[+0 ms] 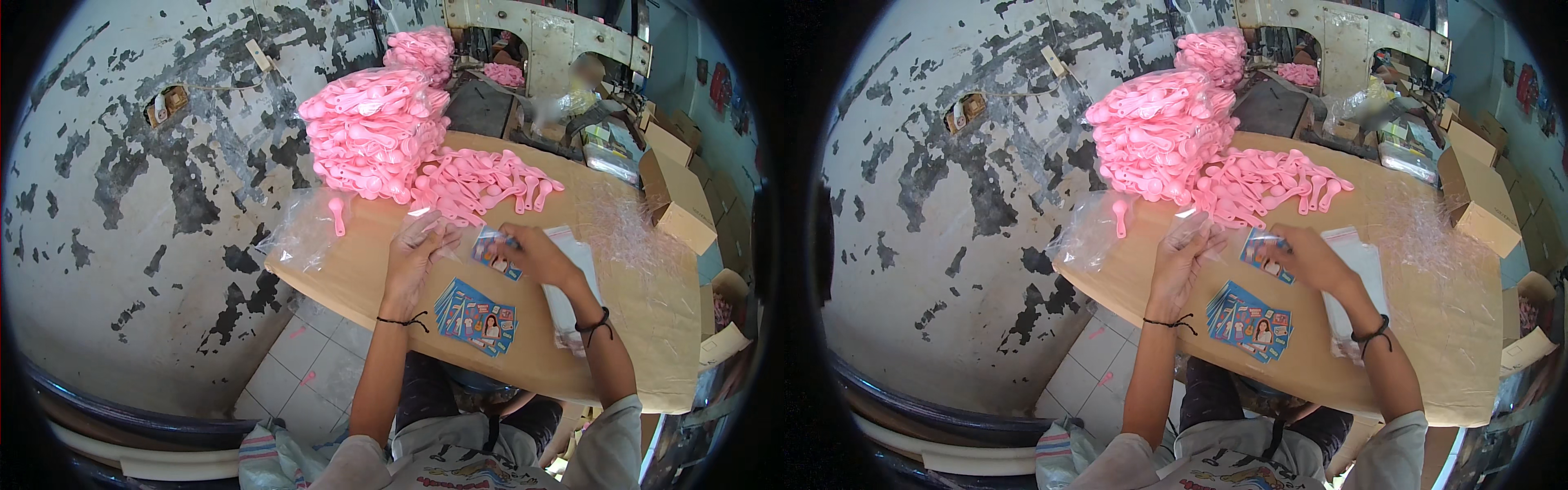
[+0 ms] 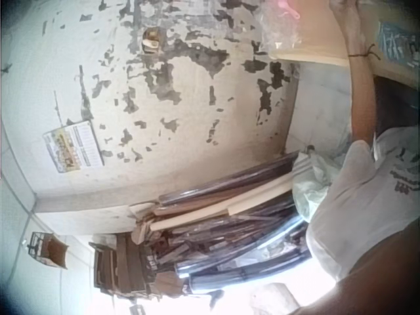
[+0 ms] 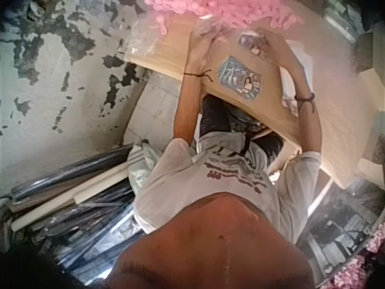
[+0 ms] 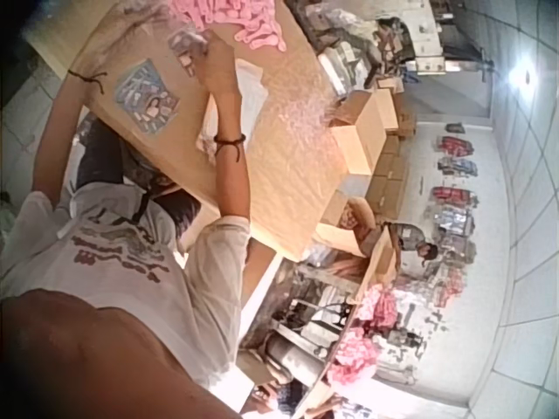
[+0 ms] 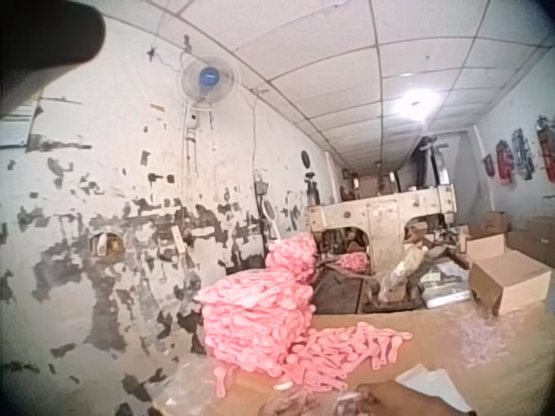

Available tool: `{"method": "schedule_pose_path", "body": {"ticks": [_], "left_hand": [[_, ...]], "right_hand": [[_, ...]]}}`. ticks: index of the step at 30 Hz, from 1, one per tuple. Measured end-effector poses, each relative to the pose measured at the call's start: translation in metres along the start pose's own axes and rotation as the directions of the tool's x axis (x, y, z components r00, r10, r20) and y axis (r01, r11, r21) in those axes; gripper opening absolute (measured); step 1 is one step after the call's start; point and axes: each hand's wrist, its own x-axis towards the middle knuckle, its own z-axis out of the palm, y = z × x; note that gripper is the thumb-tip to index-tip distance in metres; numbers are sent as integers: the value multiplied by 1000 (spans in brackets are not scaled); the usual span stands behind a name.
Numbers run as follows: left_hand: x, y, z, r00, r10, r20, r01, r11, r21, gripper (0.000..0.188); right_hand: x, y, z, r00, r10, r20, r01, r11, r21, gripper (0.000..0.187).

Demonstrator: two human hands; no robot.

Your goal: Manually packaging pink plastic items and instructional cards into clear plastic bags.

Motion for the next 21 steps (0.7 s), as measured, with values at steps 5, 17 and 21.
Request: {"method": "schedule_pose_path", "body": {"ticks": [5,17,21], "left_hand": [[33,18,23,987,142,-82,-140,990,30,40],[103,57,104,933,224,282,-267,956,122,28],[114,39,101,935,148,323,-236,938,253,29]], "right_hand": [[30,-12,-35,986,-58,-158,76,991,109,28],[33,-23,-71,923,-143,-359,242,938,249,23],[25,-16,-87,969,-86,-232,119,984,134,25]]}}
